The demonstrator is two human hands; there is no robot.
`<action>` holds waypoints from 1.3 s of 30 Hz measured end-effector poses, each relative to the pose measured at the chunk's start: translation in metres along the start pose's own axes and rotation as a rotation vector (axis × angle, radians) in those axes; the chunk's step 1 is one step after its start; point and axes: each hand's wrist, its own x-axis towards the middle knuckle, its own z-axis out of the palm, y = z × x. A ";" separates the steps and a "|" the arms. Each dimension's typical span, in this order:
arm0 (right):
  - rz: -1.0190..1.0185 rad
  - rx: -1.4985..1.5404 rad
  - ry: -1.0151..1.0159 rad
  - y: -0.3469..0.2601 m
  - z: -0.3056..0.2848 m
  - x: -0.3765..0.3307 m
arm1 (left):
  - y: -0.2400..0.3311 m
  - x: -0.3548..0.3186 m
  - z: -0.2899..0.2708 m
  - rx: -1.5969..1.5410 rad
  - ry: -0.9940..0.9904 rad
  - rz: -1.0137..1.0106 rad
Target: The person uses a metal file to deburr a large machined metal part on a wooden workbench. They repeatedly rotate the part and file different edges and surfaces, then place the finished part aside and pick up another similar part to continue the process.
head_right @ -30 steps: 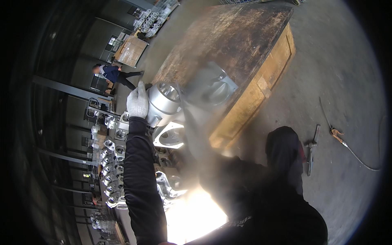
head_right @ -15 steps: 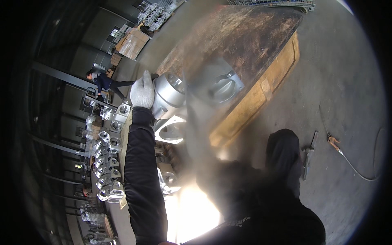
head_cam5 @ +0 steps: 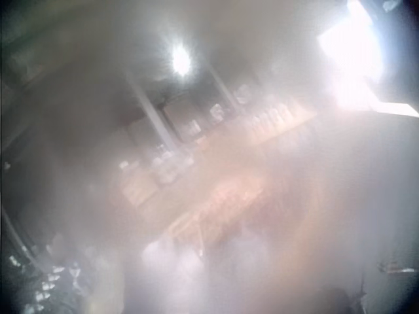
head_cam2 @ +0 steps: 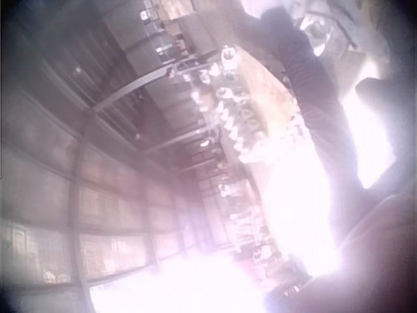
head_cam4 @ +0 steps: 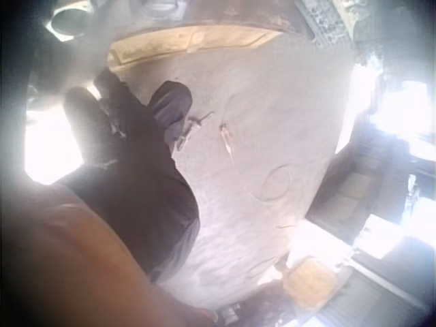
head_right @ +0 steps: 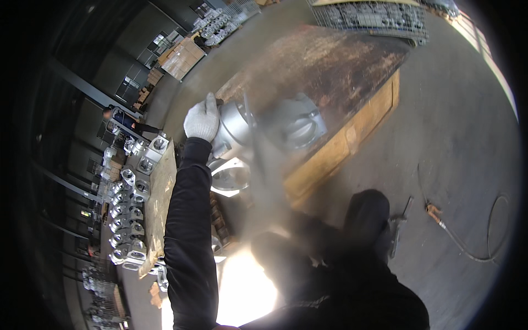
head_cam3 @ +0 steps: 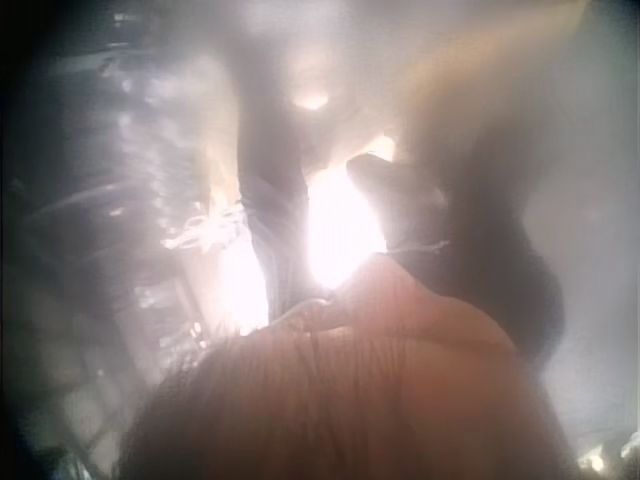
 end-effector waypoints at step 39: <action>-0.063 -0.319 -0.657 -0.026 -0.080 0.098 | -0.008 -0.002 0.007 -0.236 0.131 -0.043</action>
